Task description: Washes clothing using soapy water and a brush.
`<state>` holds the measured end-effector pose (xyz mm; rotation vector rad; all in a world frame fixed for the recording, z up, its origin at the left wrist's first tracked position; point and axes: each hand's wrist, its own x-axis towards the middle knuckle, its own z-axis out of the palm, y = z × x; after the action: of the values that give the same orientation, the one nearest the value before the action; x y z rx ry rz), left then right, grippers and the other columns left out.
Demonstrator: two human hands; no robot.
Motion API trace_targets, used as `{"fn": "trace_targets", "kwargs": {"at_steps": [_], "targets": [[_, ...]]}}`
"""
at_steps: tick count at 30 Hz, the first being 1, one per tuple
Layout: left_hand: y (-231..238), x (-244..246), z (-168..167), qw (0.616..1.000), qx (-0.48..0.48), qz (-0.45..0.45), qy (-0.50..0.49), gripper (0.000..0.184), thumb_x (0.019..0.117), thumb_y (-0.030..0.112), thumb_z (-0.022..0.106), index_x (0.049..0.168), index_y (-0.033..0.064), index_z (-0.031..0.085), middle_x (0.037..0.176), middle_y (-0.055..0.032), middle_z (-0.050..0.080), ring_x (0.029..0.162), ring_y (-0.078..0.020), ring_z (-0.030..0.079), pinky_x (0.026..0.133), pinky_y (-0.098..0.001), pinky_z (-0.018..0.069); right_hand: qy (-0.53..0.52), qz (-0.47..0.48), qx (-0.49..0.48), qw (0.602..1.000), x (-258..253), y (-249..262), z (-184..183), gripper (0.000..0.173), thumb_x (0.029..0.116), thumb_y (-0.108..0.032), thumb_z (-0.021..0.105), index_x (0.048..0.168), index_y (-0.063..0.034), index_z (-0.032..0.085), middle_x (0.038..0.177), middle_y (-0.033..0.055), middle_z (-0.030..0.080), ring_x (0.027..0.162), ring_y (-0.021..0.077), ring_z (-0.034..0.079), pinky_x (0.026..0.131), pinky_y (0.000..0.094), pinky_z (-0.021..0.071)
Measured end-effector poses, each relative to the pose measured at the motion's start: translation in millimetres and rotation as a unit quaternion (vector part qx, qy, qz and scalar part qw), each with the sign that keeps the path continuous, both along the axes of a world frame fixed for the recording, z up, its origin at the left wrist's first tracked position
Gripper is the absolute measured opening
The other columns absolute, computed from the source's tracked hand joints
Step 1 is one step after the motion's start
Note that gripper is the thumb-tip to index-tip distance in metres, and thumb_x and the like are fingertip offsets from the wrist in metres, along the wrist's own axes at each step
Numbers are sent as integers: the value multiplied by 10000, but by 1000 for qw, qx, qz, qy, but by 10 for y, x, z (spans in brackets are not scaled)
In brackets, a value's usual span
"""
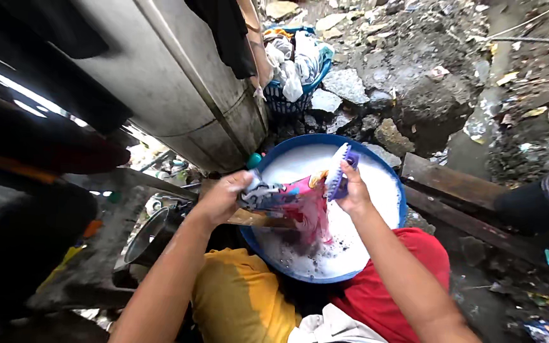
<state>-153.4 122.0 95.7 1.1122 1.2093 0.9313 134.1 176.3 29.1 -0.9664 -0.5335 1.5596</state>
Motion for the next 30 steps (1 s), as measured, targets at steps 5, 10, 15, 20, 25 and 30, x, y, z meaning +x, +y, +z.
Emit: {"fn": "trace_targets", "kwargs": {"at_steps": [5,10,15,20,25,30], "targets": [[-78,133,568,988,44,117,-89,283,1131,311,303,1130,221,572,947,61,709,879,-57,704,775,-259,610,46,30,-43,998,-263,-333,-486,447,1035,-326,565,1426,-204,387,957,45,661,696,127,650,606,306,581],[-166,325,868,975,77,172,-115,291,1130,321,315,1200,198,570,1003,26,711,931,-103,713,811,-306,622,48,148,-65,986,-776,-797,-781,378,1053,-154,504,1414,-110,401,820,50,641,619,115,628,592,284,571],[-166,-150,334,964,10,222,-144,581,1077,597,181,1211,202,585,1047,17,705,990,-119,689,850,-374,599,-53,152,-74,984,-755,-736,-594,471,1033,-122,590,1470,-87,419,957,116,688,753,173,689,696,343,604],[-426,-522,-23,974,-117,192,-36,264,1115,250,388,1247,157,596,984,9,708,849,-95,698,742,-290,606,-166,131,-25,977,-159,-446,-432,443,1024,-166,611,1430,-129,438,959,69,657,729,132,650,661,325,578],[-608,-851,436,978,45,195,-60,276,1113,217,382,1279,231,602,1052,71,718,894,-32,701,766,-239,614,-165,149,22,975,283,-367,-179,389,970,-183,621,1337,-162,492,905,30,700,691,129,697,617,307,616],[-552,-830,-191,982,31,163,-90,390,1098,465,291,1156,270,623,1005,98,709,905,-47,683,772,-296,594,-161,130,47,977,225,-389,89,384,951,-241,640,1312,-238,511,928,-5,708,705,108,703,624,288,619]]}}
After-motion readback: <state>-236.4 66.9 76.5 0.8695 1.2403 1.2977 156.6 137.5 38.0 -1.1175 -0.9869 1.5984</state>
